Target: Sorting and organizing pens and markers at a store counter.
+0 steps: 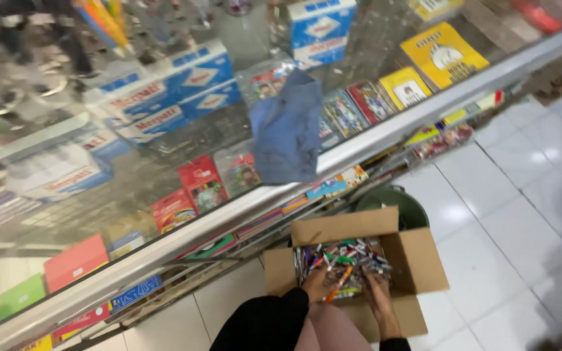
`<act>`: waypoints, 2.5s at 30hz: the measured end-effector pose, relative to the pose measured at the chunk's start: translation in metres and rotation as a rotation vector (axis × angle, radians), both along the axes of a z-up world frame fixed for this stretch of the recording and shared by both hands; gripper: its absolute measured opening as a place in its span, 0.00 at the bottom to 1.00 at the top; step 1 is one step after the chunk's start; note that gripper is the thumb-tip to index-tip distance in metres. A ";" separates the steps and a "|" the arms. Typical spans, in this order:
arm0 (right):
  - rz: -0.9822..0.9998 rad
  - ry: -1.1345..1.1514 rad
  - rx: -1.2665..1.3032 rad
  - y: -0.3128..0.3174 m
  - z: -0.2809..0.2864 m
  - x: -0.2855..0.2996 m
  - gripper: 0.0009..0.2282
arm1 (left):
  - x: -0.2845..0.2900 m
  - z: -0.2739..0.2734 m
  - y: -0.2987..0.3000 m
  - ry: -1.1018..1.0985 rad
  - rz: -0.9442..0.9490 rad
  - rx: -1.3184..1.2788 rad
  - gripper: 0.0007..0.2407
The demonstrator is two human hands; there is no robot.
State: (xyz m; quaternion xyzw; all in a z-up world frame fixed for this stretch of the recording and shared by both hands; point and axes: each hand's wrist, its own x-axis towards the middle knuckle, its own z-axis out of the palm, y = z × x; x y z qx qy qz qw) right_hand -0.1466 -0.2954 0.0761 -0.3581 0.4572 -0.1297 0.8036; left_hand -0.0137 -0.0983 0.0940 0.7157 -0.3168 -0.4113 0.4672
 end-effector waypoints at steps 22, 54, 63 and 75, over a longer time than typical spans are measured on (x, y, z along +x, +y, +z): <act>-0.338 -0.096 0.003 0.011 0.112 -0.093 0.17 | -0.012 0.028 -0.015 0.672 0.287 0.132 0.17; 0.818 0.411 -1.395 0.068 0.124 -0.030 0.29 | -0.029 0.066 -0.006 1.013 0.113 0.299 0.24; 0.514 0.426 -1.272 -0.013 -0.010 0.032 0.45 | -0.011 0.018 0.065 0.849 0.381 0.168 0.20; 1.096 0.498 -1.419 0.032 -0.088 0.007 0.24 | 0.013 0.051 0.085 0.823 0.399 0.080 0.13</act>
